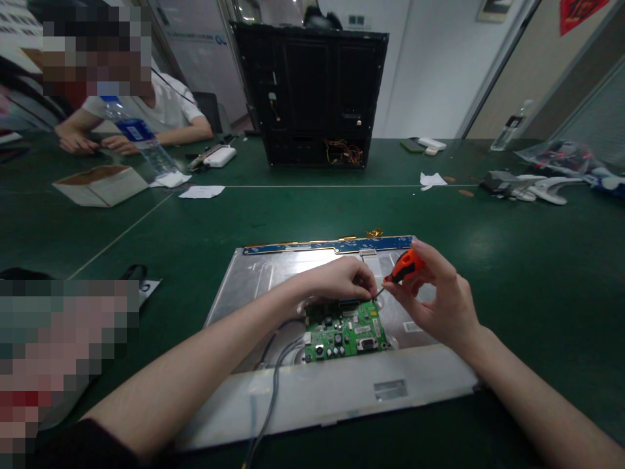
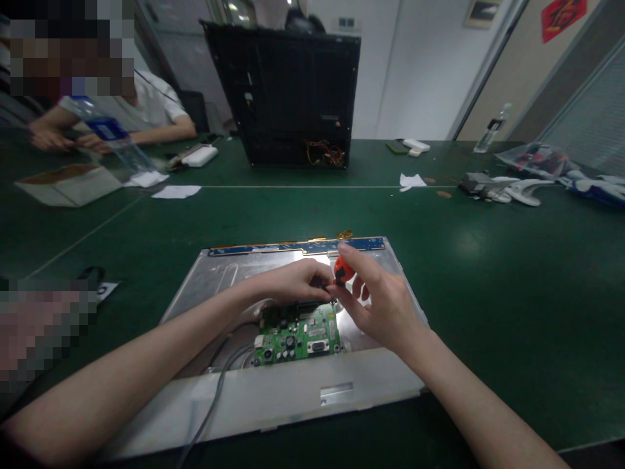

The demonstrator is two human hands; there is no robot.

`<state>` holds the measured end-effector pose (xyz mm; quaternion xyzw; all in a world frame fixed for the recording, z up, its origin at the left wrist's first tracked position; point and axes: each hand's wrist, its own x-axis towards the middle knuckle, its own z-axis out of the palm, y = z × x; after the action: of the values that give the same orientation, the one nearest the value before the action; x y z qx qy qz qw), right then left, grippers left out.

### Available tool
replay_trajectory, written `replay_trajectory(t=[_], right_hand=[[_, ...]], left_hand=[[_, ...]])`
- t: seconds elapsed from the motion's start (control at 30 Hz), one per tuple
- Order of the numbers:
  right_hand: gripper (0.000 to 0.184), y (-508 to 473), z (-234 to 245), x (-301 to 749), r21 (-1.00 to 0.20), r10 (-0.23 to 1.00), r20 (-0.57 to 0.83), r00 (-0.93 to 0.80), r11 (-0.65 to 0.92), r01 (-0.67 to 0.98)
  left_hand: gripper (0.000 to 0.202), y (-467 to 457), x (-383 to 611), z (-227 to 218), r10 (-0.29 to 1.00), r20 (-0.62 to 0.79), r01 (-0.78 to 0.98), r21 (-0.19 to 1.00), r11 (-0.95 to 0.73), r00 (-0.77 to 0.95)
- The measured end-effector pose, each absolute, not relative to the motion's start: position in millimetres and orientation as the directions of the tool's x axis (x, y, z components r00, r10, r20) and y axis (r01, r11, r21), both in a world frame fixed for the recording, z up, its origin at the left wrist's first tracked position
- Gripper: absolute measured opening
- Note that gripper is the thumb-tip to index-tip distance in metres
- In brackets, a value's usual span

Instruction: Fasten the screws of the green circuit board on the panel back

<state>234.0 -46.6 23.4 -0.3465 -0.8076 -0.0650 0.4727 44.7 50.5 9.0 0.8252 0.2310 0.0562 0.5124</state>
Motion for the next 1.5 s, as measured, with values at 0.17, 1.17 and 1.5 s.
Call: replay_trajectory(t=[0.17,1.17,1.5], right_hand=[[0.075,-49.4,21.7,231.8,-0.288,0.548,0.780,-0.302,0.743,0.604],[0.076,-47.7,20.4,232.7,-0.245,0.509,0.806,-0.302,0.751,0.613],[0.079,-47.0,17.8,231.6,-0.264,0.505,0.813,-0.289,0.762,0.591]], left_hand=[[0.007,49.9,44.3,8.1,0.438,-0.146,0.324,0.873,-0.365,0.887],[0.007,49.5,43.9,11.1,0.447,-0.138,0.334,0.855,-0.397,0.884],[0.007,50.0,44.3,11.2,0.441,-0.140,0.331,0.858,-0.393,0.886]])
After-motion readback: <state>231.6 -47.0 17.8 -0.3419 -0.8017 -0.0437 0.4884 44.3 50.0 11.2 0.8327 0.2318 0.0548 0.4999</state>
